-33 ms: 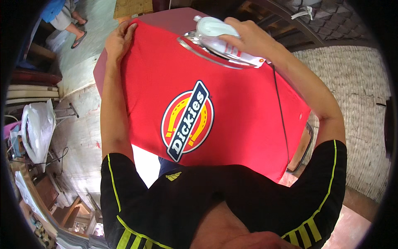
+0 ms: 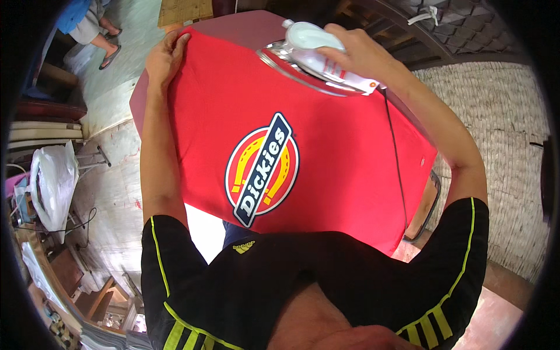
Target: The person irons a red Dickies t-shirt on a pink ironing board. They repeatedly smooth the fabric, flip the shirt to iron different sections, and use a white electric iron to press the garment.
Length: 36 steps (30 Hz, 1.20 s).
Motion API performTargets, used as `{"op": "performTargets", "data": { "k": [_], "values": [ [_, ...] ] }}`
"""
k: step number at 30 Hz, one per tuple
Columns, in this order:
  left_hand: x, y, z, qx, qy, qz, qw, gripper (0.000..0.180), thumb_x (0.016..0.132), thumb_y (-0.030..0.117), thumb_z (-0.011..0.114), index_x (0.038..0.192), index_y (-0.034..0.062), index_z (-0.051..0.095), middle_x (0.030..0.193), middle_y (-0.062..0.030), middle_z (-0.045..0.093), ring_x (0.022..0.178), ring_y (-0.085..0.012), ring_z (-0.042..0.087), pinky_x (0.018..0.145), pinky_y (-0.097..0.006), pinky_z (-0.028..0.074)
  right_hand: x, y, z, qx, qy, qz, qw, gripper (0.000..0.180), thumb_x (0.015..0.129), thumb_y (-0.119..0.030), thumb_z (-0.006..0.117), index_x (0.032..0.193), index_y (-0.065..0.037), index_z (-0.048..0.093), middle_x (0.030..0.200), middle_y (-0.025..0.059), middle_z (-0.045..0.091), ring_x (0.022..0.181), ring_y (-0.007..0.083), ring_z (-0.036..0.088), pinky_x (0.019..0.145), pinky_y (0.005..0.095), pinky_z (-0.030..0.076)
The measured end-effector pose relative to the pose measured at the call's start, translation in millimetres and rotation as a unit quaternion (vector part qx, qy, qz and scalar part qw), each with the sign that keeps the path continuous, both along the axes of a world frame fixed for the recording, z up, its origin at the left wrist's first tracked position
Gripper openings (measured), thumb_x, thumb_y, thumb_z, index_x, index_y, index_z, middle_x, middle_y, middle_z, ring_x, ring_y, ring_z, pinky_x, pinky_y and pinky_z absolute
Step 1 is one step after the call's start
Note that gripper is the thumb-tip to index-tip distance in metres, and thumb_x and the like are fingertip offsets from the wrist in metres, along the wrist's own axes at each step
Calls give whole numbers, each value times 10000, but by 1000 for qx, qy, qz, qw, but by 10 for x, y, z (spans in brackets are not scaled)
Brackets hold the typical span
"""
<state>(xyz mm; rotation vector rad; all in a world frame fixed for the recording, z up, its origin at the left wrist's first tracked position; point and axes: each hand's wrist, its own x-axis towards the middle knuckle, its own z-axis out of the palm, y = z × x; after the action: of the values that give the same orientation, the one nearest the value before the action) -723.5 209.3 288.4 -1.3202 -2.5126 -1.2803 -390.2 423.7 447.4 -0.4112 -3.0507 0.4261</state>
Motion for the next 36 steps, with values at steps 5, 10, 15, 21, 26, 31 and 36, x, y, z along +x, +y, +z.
{"op": "performTargets", "data": {
  "k": [5, 10, 15, 21, 26, 31, 36],
  "values": [
    [-53, 57, -8, 3, 10, 1, 1000, 371, 937, 486, 581, 1148, 202, 694, 944, -107, 719, 894, -316, 678, 771, -393, 516, 795, 395, 48, -30, 16, -116, 993, 393, 930, -408, 628, 1111, -60, 600, 882, 219, 693, 811, 356, 700, 731, 415, 527],
    [-93, 49, 35, -3, -4, -14, 1000, 400, 922, 494, 596, 1149, 183, 702, 933, -106, 725, 895, -305, 687, 776, -387, 517, 911, 464, 16, -79, 22, -141, 987, 362, 929, -380, 644, 1082, -54, 607, 823, 177, 697, 766, 247, 716, 704, 374, 537],
    [-223, 104, -55, -48, -50, -21, 997, 394, 909, 500, 606, 1134, 196, 717, 949, -95, 730, 920, -286, 687, 800, -382, 516, 311, 135, -32, -71, 48, 48, 995, 352, 904, -343, 668, 1060, -31, 613, 818, 215, 680, 736, 338, 698, 664, 399, 525],
    [76, 14, 212, -20, -40, 26, 999, 361, 945, 429, 590, 1148, 153, 707, 996, -123, 726, 932, -287, 686, 824, -368, 510, -722, -485, -173, 0, 86, 50, 995, 412, 924, -379, 628, 1095, -5, 607, 857, 221, 692, 739, 335, 700, 670, 388, 532],
    [59, -264, 194, -11, -61, 16, 998, 331, 911, 390, 627, 1076, 111, 694, 1000, -164, 703, 936, -350, 667, 804, -431, 519, -1446, -626, -212, -24, 75, 6, 997, 473, 920, -452, 610, 1089, -11, 643, 907, 260, 688, 812, 397, 692, 726, 450, 542],
    [141, -479, -14, 91, 0, 47, 995, 194, 820, 172, 726, 971, 62, 673, 894, -161, 647, 852, -359, 639, 731, -434, 505, -1450, -785, -116, -45, 37, -12, 998, 478, 924, -447, 608, 1128, -16, 637, 914, 255, 691, 839, 406, 694, 755, 450, 541],
    [178, -540, 32, 147, 12, 45, 988, 146, 817, 107, 707, 936, 29, 670, 895, -155, 614, 863, -361, 620, 746, -442, 499, -1238, -730, -145, -46, 75, 17, 996, 437, 945, -401, 598, 1134, -7, 595, 903, 265, 687, 863, 404, 694, 758, 442, 531]
  ]
}}
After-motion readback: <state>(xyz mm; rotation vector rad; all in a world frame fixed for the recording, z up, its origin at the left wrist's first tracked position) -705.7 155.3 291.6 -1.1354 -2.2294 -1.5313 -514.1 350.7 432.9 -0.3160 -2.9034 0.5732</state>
